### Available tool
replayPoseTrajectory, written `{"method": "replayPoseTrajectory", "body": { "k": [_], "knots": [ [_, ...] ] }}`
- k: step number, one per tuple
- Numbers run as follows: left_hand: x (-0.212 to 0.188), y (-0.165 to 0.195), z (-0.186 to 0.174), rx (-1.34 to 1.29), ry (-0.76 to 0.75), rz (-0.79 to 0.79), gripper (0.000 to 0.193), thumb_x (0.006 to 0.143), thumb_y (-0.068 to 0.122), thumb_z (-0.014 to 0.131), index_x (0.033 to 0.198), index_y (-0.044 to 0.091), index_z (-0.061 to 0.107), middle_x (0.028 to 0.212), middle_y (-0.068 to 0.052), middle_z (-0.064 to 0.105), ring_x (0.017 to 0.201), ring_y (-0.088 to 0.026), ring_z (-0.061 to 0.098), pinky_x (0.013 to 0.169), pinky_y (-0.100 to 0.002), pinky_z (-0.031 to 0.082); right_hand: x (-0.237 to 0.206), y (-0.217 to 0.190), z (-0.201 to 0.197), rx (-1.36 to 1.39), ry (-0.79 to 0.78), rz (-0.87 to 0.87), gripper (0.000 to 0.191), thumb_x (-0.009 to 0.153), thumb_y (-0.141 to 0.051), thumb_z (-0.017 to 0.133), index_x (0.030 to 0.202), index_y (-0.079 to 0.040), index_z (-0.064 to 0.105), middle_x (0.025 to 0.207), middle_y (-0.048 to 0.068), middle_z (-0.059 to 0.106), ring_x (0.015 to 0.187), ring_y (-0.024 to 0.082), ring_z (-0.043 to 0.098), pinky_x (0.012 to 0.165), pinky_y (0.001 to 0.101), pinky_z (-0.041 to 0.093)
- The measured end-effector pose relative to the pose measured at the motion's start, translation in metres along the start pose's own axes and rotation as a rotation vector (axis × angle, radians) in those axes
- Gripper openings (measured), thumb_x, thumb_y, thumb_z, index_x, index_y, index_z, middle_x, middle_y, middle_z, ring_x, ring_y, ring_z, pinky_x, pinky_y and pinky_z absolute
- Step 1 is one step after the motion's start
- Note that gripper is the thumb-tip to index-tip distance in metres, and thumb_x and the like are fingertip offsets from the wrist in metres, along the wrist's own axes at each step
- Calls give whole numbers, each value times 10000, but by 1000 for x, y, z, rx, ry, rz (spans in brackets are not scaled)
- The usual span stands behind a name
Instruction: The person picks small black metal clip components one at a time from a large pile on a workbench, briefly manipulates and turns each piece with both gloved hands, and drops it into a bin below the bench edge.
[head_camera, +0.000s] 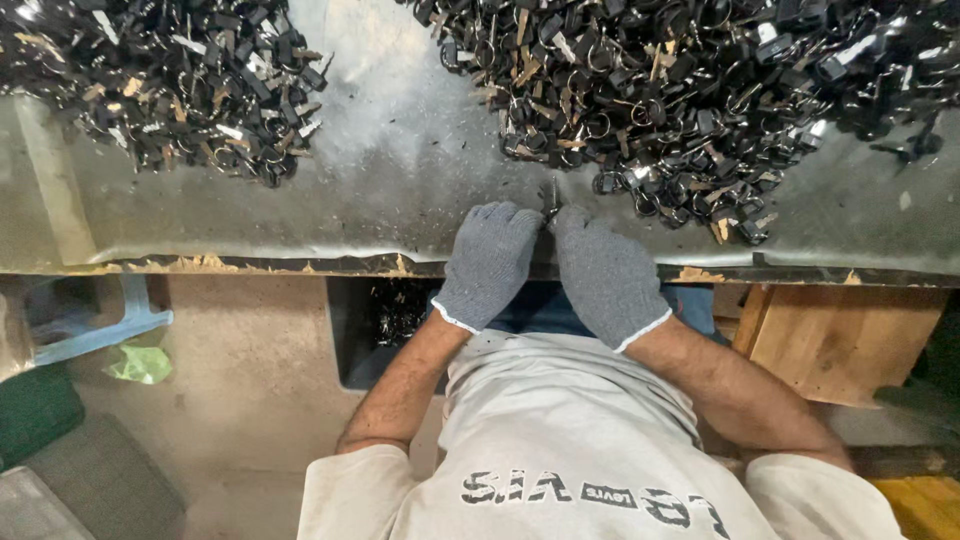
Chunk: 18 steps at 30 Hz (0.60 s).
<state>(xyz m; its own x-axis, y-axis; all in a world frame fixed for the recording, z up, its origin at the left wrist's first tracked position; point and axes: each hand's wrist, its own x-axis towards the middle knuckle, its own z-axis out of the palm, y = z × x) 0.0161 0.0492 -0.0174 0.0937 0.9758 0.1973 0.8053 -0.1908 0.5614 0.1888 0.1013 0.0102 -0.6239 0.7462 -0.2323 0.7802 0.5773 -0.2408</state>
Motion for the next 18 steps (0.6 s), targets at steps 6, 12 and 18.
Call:
{"method": "replayPoseTrajectory", "body": {
  "k": [6,12,18],
  "knots": [
    [-8,2,-38,182,365,-266,295,898,115,740,1177,65,661,1024,-117,687,953,-313,652,864,-463,494,-12,23,-13,322,66,-77,518,972,-247,646,1372,42,488,902,224,705,790,394,714,640,475,579],
    [34,9,-12,146,287,-52,283,904,140,747,1174,126,661,1066,-84,734,974,-269,699,892,-426,513,-18,5,-9,149,164,-50,715,958,-253,654,1551,16,358,1126,275,643,810,408,717,680,480,600],
    [37,17,-9,-430,38,-293,260,940,124,669,1199,94,657,1021,-73,741,876,-236,741,812,-388,583,-36,24,-8,208,14,-67,608,921,-262,672,1420,14,463,968,265,696,678,404,710,549,489,575]
  ]
}}
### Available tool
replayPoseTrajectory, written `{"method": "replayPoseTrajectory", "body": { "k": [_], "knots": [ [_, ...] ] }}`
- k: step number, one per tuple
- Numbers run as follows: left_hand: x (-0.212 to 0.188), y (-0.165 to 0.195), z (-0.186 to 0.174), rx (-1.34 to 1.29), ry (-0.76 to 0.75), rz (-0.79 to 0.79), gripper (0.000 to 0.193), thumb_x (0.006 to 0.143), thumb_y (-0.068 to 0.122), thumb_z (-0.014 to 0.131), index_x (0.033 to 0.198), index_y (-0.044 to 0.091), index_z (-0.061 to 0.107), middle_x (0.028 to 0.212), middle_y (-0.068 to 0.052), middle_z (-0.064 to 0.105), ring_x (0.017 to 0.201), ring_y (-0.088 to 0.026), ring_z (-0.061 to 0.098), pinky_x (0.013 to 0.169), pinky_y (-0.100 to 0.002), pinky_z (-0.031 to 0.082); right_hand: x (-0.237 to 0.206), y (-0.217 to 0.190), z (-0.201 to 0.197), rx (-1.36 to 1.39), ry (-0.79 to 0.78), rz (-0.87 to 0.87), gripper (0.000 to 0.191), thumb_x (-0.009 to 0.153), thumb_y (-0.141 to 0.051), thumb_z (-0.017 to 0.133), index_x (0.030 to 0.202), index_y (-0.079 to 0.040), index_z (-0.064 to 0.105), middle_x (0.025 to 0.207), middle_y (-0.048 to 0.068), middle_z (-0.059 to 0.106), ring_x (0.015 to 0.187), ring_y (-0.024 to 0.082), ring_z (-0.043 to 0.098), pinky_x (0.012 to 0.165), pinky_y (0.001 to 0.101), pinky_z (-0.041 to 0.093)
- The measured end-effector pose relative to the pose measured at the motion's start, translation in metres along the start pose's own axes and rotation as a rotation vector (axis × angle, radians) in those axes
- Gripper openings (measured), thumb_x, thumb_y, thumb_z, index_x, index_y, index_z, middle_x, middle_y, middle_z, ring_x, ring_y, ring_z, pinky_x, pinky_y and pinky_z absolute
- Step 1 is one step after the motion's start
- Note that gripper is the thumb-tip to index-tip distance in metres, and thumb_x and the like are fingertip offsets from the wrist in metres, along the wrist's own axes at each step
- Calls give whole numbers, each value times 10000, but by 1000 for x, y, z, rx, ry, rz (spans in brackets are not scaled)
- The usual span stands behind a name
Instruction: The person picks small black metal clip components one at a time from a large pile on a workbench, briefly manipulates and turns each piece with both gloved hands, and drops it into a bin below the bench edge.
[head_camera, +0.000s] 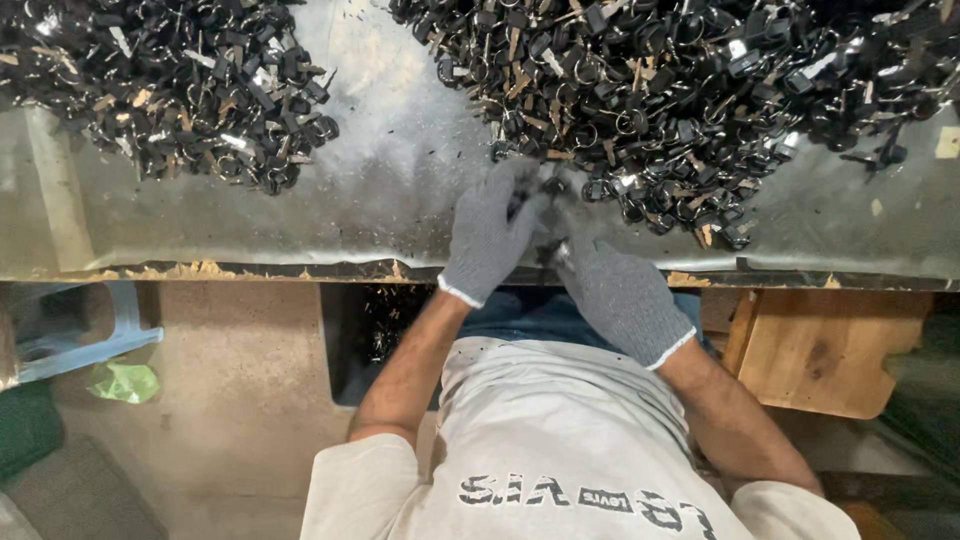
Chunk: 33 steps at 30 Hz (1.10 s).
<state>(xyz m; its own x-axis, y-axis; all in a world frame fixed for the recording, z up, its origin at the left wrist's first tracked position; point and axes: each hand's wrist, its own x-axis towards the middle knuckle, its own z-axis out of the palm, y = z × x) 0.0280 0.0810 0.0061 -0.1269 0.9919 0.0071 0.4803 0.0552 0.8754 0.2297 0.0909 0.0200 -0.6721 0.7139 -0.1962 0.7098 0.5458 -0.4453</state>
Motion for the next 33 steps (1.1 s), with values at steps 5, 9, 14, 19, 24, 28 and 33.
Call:
{"method": "replayPoseTrajectory", "body": {
  "k": [5,9,14,19,24,28,33],
  "knots": [
    [-31,4,-2,123,-59,156,266,902,86,687,1166,85,655,1052,-136,711,968,-321,709,855,-429,548,5,9,0,111,-57,-46,244,987,-256,649,1124,-59,605,839,185,718,719,375,720,599,472,574],
    [-30,-5,-6,410,57,150,437,820,88,692,1245,17,618,1057,-165,693,957,-373,659,838,-486,488,18,6,-1,41,-11,139,286,1031,-266,631,1114,4,588,844,207,697,698,351,718,571,456,574],
    [-30,-16,-4,315,20,83,344,884,114,701,1218,57,641,1037,-118,707,976,-339,658,855,-473,486,31,-5,-4,102,20,19,375,976,-206,623,1251,45,578,814,206,703,646,368,707,535,459,562],
    [-31,-21,4,526,-54,182,265,878,76,690,1140,90,654,1012,-136,672,1001,-342,648,890,-475,491,44,-22,1,-286,-8,95,171,1048,-151,595,1102,11,605,837,185,703,583,330,714,456,437,561],
    [-32,-19,-1,345,-19,80,350,891,82,707,1225,26,619,993,-123,671,951,-336,645,850,-477,487,45,-3,-3,-34,68,17,211,975,-219,631,1075,-36,601,727,140,665,632,338,699,540,442,554],
    [-35,-20,-2,304,79,188,431,853,31,673,1280,34,617,1093,-142,681,989,-329,658,884,-458,505,34,-5,8,-350,203,-193,140,895,-133,631,967,-49,545,963,167,714,741,303,731,528,386,560],
    [-35,-21,8,421,34,241,421,867,37,677,1281,67,613,1048,-134,676,993,-342,666,918,-470,511,35,-16,13,-169,34,-25,193,981,-212,623,1055,-41,573,772,160,678,605,324,702,483,427,557]
  ]
}}
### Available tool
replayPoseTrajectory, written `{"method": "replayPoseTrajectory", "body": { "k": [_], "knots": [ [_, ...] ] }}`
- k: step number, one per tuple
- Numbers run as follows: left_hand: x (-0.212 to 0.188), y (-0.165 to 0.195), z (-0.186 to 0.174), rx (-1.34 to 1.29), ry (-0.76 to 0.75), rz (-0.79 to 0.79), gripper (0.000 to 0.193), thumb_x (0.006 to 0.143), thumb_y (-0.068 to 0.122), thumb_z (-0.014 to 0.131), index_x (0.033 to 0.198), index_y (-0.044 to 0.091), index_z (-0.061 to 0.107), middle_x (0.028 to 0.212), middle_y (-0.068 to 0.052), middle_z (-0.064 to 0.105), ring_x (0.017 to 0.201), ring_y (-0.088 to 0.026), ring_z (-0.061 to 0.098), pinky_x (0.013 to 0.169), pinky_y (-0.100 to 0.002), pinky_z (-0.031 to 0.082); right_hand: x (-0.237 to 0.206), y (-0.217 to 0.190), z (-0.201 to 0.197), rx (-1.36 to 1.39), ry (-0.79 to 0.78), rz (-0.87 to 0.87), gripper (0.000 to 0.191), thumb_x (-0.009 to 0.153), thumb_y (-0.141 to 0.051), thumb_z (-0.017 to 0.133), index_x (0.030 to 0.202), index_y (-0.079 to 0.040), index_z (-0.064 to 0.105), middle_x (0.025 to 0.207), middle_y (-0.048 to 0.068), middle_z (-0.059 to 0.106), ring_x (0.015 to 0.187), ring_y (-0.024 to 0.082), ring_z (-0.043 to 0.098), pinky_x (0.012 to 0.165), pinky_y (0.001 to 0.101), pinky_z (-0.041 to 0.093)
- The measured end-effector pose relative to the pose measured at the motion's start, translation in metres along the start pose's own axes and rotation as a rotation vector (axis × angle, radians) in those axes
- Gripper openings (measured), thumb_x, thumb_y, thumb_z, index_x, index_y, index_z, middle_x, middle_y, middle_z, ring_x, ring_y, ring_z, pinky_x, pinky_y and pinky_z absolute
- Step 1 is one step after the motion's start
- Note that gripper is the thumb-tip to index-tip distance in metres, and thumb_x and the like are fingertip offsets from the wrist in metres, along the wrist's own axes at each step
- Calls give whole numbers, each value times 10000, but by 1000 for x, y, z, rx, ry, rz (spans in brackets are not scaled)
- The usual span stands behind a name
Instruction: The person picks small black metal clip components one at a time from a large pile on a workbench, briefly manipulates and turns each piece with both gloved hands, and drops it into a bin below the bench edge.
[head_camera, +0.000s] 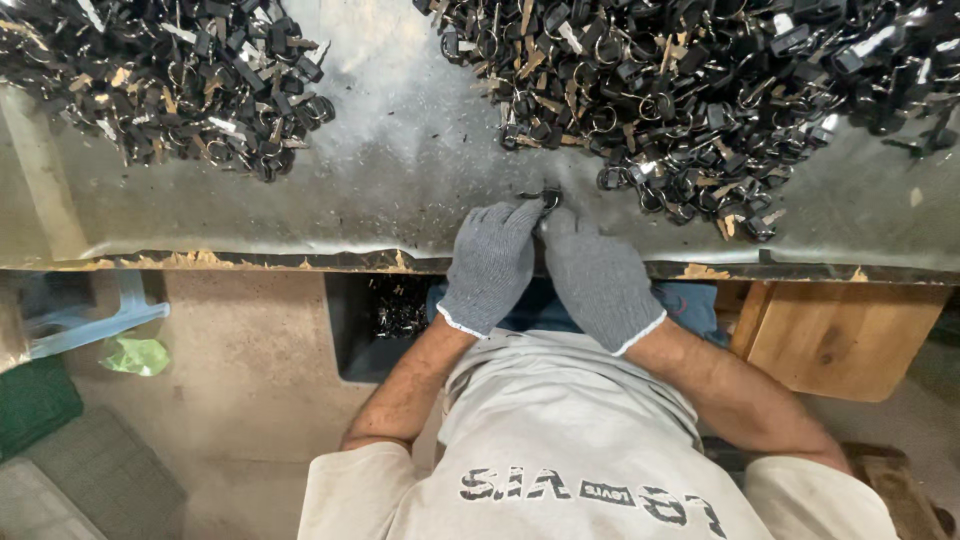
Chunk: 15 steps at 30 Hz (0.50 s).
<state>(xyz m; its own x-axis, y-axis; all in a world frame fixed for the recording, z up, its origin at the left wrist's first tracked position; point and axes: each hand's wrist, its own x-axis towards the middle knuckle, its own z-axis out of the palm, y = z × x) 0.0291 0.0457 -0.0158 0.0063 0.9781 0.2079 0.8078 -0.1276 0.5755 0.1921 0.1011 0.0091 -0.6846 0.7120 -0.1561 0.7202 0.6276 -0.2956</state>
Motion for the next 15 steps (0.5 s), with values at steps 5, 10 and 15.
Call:
{"method": "replayPoseTrajectory", "body": {
  "k": [5,10,15],
  "knots": [
    [-5,7,-12,-95,29,-104,468,879,90,687,1336,19,615,1037,-135,683,927,-329,662,857,-458,516,16,22,-18,467,-181,8,345,1002,-259,633,1167,31,545,746,241,691,631,402,694,516,488,523],
    [-9,17,-11,160,115,-19,238,893,122,696,1123,83,649,961,-118,670,881,-314,672,775,-448,493,-4,9,-15,165,-249,146,255,1021,-275,609,1110,-36,600,756,206,706,672,377,708,553,467,551],
    [-10,9,-7,97,76,-124,168,886,188,761,905,100,619,839,-110,621,774,-330,636,696,-459,476,-21,11,-16,-39,95,-86,209,993,-215,617,1046,-13,600,879,178,668,644,309,693,496,397,554]
  ]
}}
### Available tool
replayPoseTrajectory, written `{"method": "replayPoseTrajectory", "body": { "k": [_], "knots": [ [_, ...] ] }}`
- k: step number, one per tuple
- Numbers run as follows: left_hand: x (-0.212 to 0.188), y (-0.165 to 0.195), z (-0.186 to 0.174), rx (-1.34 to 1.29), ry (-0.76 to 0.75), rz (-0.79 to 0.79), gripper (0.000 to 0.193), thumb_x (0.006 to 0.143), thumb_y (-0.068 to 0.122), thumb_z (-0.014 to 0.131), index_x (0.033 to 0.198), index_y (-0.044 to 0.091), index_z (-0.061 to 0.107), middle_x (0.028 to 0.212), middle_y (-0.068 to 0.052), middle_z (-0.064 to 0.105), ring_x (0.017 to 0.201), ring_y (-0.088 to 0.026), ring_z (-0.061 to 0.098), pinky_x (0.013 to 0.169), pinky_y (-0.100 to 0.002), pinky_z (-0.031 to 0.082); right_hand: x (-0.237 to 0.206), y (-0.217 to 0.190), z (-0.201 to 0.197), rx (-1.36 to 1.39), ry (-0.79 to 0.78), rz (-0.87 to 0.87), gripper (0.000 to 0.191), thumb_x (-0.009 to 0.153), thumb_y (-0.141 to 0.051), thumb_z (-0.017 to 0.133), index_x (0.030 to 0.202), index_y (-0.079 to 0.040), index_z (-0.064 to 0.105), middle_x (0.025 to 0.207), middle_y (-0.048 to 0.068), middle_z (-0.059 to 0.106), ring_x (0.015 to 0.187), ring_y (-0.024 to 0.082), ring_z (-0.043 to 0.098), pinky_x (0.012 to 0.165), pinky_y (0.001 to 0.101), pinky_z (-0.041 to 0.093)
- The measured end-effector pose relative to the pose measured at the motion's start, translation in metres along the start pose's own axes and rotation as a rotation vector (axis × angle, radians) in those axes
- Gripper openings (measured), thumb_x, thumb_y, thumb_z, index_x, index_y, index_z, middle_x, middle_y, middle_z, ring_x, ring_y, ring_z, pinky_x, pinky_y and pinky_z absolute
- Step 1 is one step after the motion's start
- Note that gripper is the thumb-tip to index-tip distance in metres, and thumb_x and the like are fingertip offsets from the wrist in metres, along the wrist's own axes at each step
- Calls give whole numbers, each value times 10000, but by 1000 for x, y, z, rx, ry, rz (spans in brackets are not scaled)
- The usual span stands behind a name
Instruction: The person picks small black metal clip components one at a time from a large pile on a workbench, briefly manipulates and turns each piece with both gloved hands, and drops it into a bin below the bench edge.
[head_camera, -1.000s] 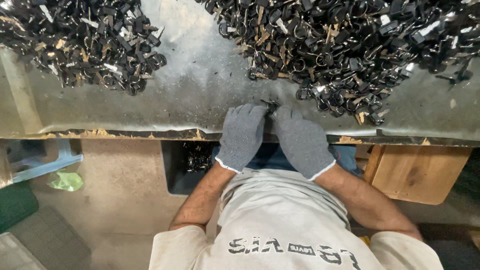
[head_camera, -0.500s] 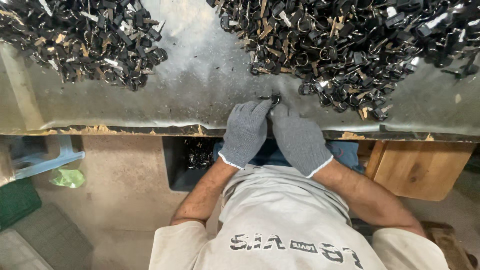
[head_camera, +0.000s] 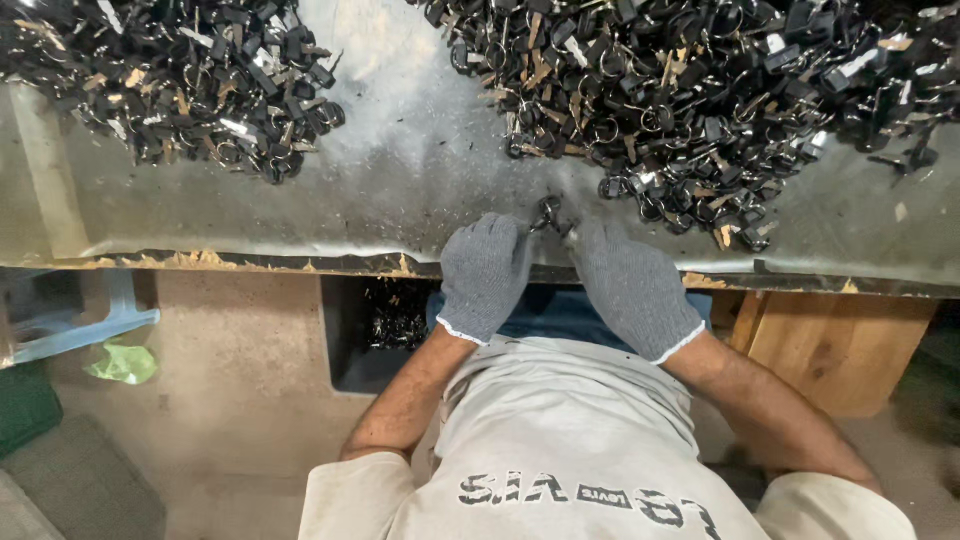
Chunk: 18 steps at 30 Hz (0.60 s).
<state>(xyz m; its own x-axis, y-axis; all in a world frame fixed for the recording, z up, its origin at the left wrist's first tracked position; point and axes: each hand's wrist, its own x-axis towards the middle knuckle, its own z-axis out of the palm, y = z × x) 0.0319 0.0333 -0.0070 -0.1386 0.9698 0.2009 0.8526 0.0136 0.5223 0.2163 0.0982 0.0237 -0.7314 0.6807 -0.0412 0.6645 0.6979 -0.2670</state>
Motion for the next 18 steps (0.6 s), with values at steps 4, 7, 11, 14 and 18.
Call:
{"method": "replayPoseTrajectory", "body": {
  "k": [4,7,11,14,18],
  "knots": [
    [-3,-2,3,-68,-6,71,167,814,153,749,866,99,600,824,-98,603,772,-319,634,691,-457,484,8,-7,3,-98,-11,-23,117,993,-196,612,1012,-80,608,822,121,654,645,267,702,498,394,551],
    [-6,2,7,-15,-35,76,164,816,137,751,858,98,597,814,-105,592,769,-325,629,689,-462,487,15,-8,4,-115,-197,93,140,1043,-216,583,1019,-81,607,800,119,680,610,268,710,485,377,557],
    [-7,3,6,-50,0,93,152,834,155,750,883,99,618,818,-98,601,759,-325,630,677,-460,482,19,3,3,277,-213,23,320,977,-256,634,1162,3,596,790,176,697,676,351,707,592,452,556],
    [-5,2,4,-44,-8,84,146,862,158,737,900,87,614,818,-101,594,765,-326,636,685,-458,488,18,5,1,165,-61,58,463,965,-169,610,1354,74,548,846,211,695,669,388,696,585,478,558],
    [-4,4,2,-9,-36,68,138,889,175,729,891,91,619,809,-104,603,738,-334,628,667,-460,491,19,1,-8,122,39,-72,476,910,-189,616,1312,54,531,978,239,697,772,375,702,662,468,570]
  ]
}}
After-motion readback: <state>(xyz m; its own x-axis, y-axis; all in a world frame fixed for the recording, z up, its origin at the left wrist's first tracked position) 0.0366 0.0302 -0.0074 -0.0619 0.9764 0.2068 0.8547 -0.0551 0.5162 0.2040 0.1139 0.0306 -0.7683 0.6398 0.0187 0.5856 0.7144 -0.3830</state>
